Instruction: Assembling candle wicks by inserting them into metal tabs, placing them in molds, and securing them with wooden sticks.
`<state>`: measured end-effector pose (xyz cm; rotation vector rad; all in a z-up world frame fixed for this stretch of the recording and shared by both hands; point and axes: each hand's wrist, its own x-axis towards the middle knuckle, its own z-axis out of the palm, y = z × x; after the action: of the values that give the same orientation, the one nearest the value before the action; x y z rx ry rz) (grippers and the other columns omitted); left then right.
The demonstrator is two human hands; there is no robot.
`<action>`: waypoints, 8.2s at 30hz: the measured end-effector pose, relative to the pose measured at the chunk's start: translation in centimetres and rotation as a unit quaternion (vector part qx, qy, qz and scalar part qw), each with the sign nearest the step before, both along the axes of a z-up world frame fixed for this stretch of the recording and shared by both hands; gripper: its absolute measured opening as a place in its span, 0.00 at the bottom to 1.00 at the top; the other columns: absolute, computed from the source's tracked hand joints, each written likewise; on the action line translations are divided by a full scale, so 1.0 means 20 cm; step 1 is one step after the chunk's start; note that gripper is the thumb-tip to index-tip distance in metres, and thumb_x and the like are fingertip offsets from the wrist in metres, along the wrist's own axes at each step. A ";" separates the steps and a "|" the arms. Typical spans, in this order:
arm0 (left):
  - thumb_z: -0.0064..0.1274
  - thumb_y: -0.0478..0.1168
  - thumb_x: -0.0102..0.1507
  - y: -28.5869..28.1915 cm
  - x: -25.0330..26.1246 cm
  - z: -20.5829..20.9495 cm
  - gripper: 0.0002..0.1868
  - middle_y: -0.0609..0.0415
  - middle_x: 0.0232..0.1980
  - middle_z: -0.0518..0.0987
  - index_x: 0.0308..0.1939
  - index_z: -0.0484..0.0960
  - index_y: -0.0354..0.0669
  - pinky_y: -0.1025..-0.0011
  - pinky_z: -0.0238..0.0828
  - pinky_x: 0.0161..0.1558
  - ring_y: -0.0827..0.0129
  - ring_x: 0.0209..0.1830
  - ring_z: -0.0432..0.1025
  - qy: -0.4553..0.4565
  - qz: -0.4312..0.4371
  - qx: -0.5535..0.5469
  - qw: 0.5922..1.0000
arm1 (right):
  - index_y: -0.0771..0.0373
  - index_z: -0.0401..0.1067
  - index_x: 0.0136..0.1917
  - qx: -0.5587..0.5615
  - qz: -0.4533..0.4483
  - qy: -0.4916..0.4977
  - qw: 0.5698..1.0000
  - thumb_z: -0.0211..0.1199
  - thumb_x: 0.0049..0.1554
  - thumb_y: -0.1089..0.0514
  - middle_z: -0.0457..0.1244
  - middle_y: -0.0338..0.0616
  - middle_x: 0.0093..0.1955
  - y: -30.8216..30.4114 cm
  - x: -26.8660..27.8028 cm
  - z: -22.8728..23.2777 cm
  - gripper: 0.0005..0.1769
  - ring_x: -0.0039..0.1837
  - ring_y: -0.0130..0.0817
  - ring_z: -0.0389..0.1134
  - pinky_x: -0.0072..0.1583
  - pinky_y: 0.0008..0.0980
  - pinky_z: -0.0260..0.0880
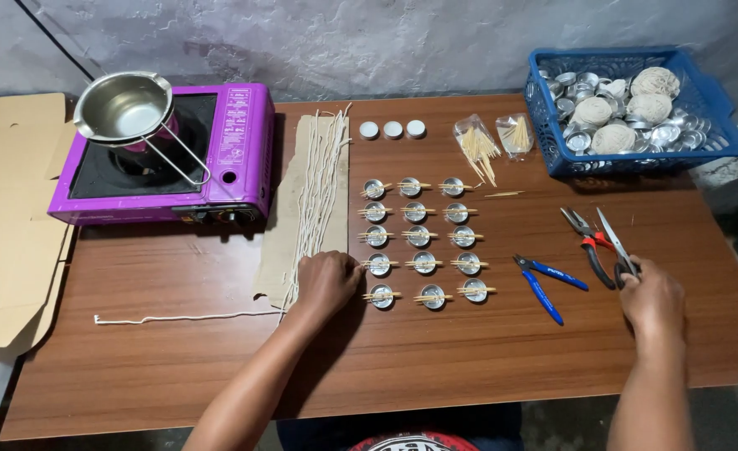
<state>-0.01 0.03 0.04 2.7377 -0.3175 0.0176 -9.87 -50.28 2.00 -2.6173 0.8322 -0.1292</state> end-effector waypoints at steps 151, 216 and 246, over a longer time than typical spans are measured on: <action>0.67 0.32 0.60 -0.30 -0.28 0.19 0.13 0.41 0.37 0.88 0.48 0.88 0.32 0.68 0.83 0.40 0.67 0.37 0.81 0.171 0.131 -0.644 0.734 | 0.62 0.75 0.46 0.232 0.496 -0.056 0.835 0.64 0.57 0.60 0.70 0.55 0.37 1.17 0.29 0.25 0.04 0.42 0.49 0.73 0.44 0.46 0.73; 0.56 0.25 0.55 -0.11 -0.25 0.11 0.14 0.51 0.39 0.80 0.44 0.85 0.38 0.63 0.71 0.42 0.58 0.42 0.73 -0.055 -0.190 -0.250 0.948 | 0.56 0.76 0.64 -0.036 0.406 0.056 0.912 0.65 0.57 0.58 0.69 0.40 0.62 0.12 0.37 -0.03 0.21 0.68 0.38 0.63 0.71 0.42 0.61; 0.59 0.33 0.64 -0.20 -0.22 0.02 0.11 0.54 0.33 0.76 0.50 0.87 0.38 0.67 0.66 0.35 0.65 0.35 0.67 -0.020 -0.097 -0.312 0.945 | 0.53 0.66 0.53 0.392 0.306 -0.523 0.692 0.65 0.68 0.59 0.64 0.38 0.45 0.25 0.60 0.41 0.08 0.44 0.26 0.64 0.46 0.24 0.69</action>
<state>-4.49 -3.99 0.51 2.0725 -0.4944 0.1021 2.19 -45.30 10.11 -1.4355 -0.3707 -0.7761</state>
